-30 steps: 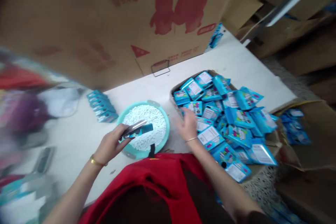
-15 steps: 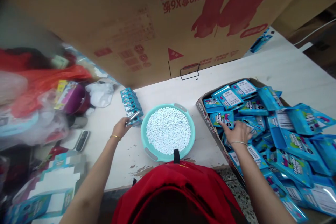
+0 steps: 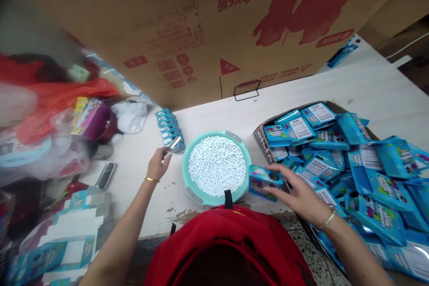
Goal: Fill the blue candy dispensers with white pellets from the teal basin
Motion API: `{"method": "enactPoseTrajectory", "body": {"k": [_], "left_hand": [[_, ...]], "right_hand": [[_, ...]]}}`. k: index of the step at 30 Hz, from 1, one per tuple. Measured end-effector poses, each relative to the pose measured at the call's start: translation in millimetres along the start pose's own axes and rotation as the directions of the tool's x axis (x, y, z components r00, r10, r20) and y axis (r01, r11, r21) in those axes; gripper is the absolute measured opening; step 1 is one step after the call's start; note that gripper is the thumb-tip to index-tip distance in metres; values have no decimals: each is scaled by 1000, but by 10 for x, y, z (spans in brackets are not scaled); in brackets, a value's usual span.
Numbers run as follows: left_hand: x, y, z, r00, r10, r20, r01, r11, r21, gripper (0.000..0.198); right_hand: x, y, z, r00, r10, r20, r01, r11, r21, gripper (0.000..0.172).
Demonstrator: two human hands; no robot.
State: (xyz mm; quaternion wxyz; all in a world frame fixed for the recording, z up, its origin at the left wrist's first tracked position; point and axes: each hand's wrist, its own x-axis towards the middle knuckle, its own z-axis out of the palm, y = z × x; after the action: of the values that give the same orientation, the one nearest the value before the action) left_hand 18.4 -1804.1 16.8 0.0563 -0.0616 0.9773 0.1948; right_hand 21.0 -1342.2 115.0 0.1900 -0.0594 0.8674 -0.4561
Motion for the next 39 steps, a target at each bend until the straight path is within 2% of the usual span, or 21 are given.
{"method": "enactPoseTrajectory", "body": {"k": [1, 3, 5, 6, 8, 11, 13, 15, 17, 19, 21, 24, 27, 30, 33, 36, 39], "left_hand": [[-100, 96, -9, 995, 70, 78, -68, 997, -35, 32], [-284, 298, 42, 948, 170, 270, -161, 985, -54, 26], [-414, 511, 199, 881, 152, 448, -167, 986, -5, 21], [-449, 624, 316, 856, 115, 504, -147, 989, 25, 18], [-455, 857, 602, 830, 61, 554, -107, 993, 51, 15], [-344, 1199, 1056, 844, 85, 530, -94, 996, -10, 18], [-250, 1382, 1294, 853, 121, 508, -98, 993, -72, 20], [-185, 1497, 1433, 861, 152, 485, -99, 986, -134, 21], [-159, 1526, 1450, 865, 179, 468, -100, 977, -189, 19], [-165, 1476, 1342, 867, 208, 453, -108, 966, -236, 18], [-186, 1382, 1121, 870, 252, 423, -137, 949, -283, 20], [-217, 1262, 647, 873, 347, 343, -224, 909, -351, 22], [-223, 1264, 147, 850, 438, 292, -324, 872, -366, 22], [-197, 1393, -241, 802, 502, 324, -414, 858, -305, 23], [-158, 1601, -495, 760, 493, 424, -477, 866, -153, 21], [-154, 1870, -665, 757, 391, 524, -501, 862, 81, 20], [-211, 2176, -789, 763, 312, 566, -530, 803, 272, 19]], "right_hand": [[-38, -62, 69, 994, 24, 110, -36, 994, 105, 53], [-104, -132, 215, 961, 59, 269, -141, 945, 296, 59], [-143, -132, 336, 940, 94, 329, -232, 882, 411, 56], [-150, -113, 379, 938, 116, 326, -259, 860, 441, 51], [-145, -57, 432, 953, 167, 251, -272, 835, 477, 46], [-116, 35, 475, 971, 232, 62, -229, 821, 523, 46], [-100, 105, 516, 968, 245, -45, -185, 827, 530, 45], [-89, 194, 571, 963, 245, -111, -154, 842, 516, 46], [-80, 297, 627, 961, 222, -164, -126, 881, 456, 47], [-64, 394, 667, 960, 162, -230, -82, 943, 323, 45], [-29, 455, 687, 955, 63, -289, -20, 989, 148, 41], [68, 451, 707, 946, -95, -308, 88, 995, -38, 37], [203, 363, 762, 935, -229, -269, 204, 972, -118, 32], [330, 262, 869, 918, -339, -204, 311, 937, -156, 30], [403, 195, 986, 903, -401, -151, 380, 913, -151, 31], [419, 168, 1070, 893, -433, -128, 416, 899, -136, 32], [410, 165, 1110, 888, -443, -122, 430, 895, -118, 34]]}}
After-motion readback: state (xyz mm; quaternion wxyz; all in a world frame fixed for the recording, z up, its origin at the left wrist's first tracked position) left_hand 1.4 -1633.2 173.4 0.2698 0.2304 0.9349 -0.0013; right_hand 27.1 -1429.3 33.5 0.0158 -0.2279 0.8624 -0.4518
